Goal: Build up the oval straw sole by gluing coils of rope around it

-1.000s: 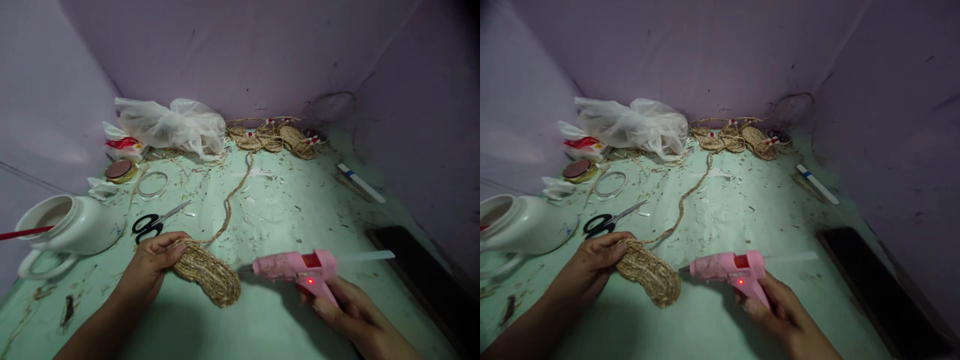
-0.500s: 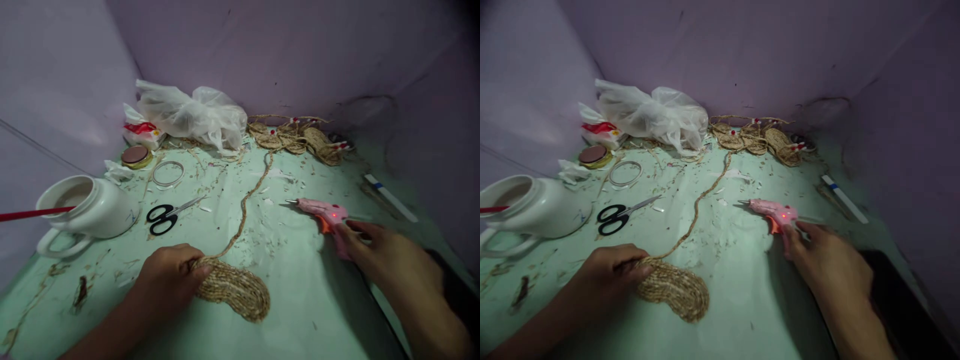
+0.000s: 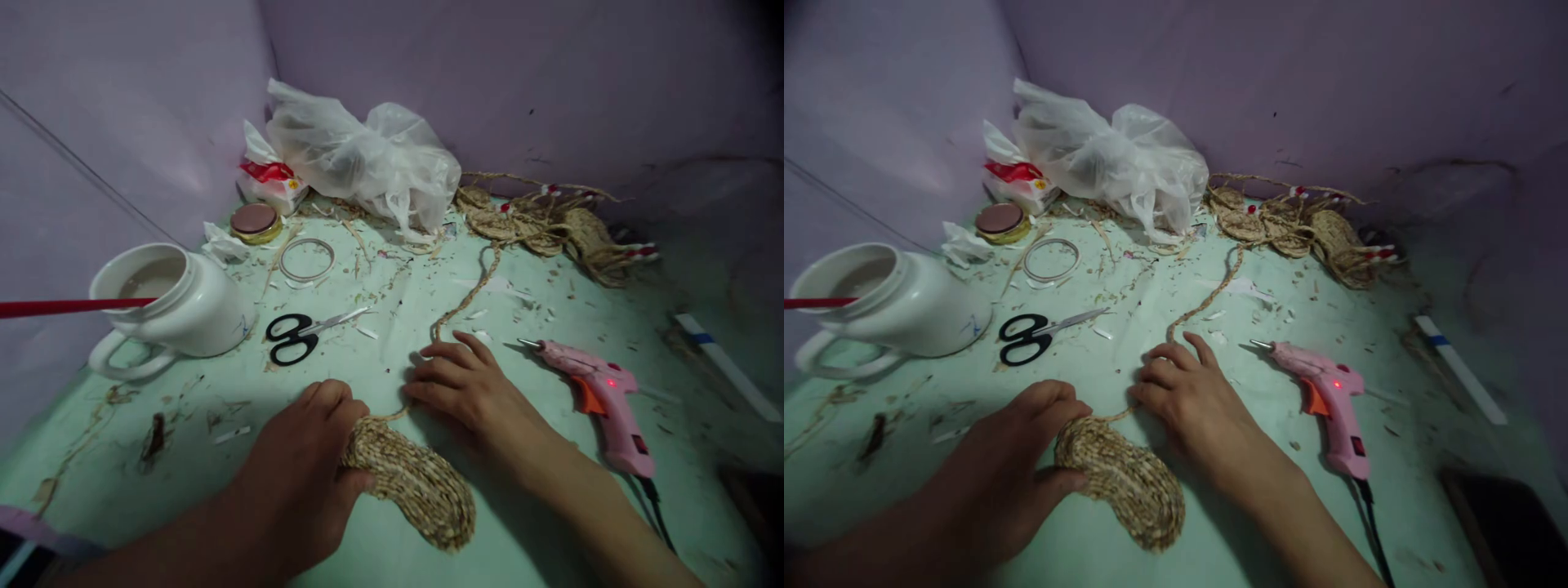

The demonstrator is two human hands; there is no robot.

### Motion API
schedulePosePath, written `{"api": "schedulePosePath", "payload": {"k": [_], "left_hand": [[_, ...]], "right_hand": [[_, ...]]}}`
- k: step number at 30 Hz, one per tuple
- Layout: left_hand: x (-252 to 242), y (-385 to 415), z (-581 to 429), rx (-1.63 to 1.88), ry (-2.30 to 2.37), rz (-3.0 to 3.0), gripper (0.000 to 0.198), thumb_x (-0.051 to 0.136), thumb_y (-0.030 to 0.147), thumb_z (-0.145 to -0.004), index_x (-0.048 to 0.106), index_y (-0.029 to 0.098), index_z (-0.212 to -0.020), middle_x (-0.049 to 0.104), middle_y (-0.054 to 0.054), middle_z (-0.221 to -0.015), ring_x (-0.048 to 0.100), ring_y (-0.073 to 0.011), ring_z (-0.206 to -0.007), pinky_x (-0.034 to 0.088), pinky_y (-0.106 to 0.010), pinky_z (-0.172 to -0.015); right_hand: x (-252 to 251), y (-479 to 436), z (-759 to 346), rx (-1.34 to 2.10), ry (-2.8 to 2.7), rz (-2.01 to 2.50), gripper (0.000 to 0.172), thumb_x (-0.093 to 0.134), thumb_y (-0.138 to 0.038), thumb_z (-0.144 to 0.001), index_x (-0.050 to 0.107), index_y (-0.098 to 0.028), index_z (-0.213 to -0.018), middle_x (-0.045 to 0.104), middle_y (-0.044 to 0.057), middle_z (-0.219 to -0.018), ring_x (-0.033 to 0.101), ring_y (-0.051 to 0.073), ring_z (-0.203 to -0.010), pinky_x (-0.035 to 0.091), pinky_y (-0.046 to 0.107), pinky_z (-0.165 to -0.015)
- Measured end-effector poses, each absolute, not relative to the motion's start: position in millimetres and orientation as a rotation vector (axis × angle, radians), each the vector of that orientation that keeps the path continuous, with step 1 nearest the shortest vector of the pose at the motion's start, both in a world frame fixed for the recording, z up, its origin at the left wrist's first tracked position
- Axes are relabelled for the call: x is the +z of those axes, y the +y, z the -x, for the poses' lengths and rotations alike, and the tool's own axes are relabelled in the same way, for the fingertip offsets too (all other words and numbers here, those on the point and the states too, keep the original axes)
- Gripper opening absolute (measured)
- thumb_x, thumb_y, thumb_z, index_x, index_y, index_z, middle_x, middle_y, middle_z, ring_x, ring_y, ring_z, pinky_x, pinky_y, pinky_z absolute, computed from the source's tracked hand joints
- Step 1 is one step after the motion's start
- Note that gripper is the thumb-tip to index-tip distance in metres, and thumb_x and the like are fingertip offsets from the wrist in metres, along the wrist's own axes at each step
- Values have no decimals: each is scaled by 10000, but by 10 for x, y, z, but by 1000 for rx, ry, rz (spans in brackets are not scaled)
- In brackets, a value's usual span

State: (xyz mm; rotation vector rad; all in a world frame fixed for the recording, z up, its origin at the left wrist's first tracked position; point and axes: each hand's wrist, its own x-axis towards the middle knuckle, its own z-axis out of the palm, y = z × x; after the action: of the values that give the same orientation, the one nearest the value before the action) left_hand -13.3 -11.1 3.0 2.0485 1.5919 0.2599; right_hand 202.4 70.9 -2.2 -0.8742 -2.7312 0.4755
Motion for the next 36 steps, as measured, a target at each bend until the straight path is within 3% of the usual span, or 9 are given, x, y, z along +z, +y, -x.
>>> {"api": "schedulePosePath", "payload": {"k": [6, 8, 11, 13, 15, 18, 24, 30, 36], "left_hand": [[11, -128, 132, 220, 1577, -2086, 268, 639, 192, -703, 579, 194, -963, 571, -73, -997, 540, -269, -896, 459, -430, -761], [3, -130, 136, 231, 1574, -2109, 283, 648, 198, -703, 588, 188, -979, 578, -78, -991, 545, -275, -889, 464, -446, -756], [-12, -125, 134, 268, 1559, -2144, 320, 662, 193, -697, 595, 173, -1010, 593, -88, -985, 554, -282, -877, 473, -462, -750], [-20, -122, 132, 271, 1559, -2164, 336, 668, 188, -694, 597, 168, -1021, 603, -91, -979, 561, -286, -872, 476, -468, -747], [-26, -122, 131, 263, 1567, -2183, 345, 677, 187, -685, 599, 171, -1021, 611, -91, -972, 566, -291, -866, 479, -469, -741], [-23, -123, 131, 248, 1564, -2207, 337, 690, 195, -673, 607, 175, -999, 619, -91, -966, 574, -293, -849, 485, -469, -726], [26, -108, 112, 144, 1592, -2193, 293, 636, 147, -713, 621, 205, -999, 634, -59, -986, 593, -265, -868, 485, -452, -764], [12, -129, 124, 160, 1593, -2242, 339, 645, 138, -692, 616, 206, -1023, 638, -67, -1023, 600, -265, -879, 500, -453, -770], [15, -117, 121, 210, 1596, -2290, 322, 634, 118, -663, 619, 191, -976, 652, -79, -981, 611, -266, -818, 523, -457, -710]], "right_hand": [[-44, 663, -2069, 295, -2771, 864, 200, 486, -77, -869, 640, -204, -849, 679, 24, -887, 571, 209, -956, 208, 469, -1077], [-30, 645, -2067, 298, -2836, 855, 201, 479, -65, -856, 633, -194, -863, 656, 19, -816, 581, 200, -843, 259, 477, -1047], [9, 614, -2056, 352, -2922, 868, 172, 510, -78, -818, 631, -172, -895, 634, 37, -785, 573, 212, -738, 442, 404, -802], [45, 582, -2039, 365, -2917, 976, 120, 527, -114, -805, 628, -157, -852, 628, 60, -775, 568, 220, -696, 436, 338, -619], [82, 545, -2022, 307, -2886, 1091, 82, 537, -168, -797, 614, -159, -772, 614, 65, -716, 558, 222, -636, 394, 327, -549], [121, 507, -2024, 208, -2892, 1166, 86, 551, -207, -766, 594, -179, -698, 610, 50, -630, 549, 226, -564, 368, 353, -554], [118, 514, -2115, 25, -2865, 1120, 211, 502, -100, -785, 599, -193, -623, 628, 20, -574, 599, 219, -580, 370, 408, -787], [221, 375, -2073, 261, -2689, 1067, 265, 452, -114, -833, 591, -199, -625, 583, -3, -544, 518, 163, -487, 342, 305, -561], [261, 118, -2055, 404, -2590, 1147, 216, 449, -139, -859, 608, -208, -730, 612, 7, -613, 565, 162, -545, 381, 282, -555]]}}
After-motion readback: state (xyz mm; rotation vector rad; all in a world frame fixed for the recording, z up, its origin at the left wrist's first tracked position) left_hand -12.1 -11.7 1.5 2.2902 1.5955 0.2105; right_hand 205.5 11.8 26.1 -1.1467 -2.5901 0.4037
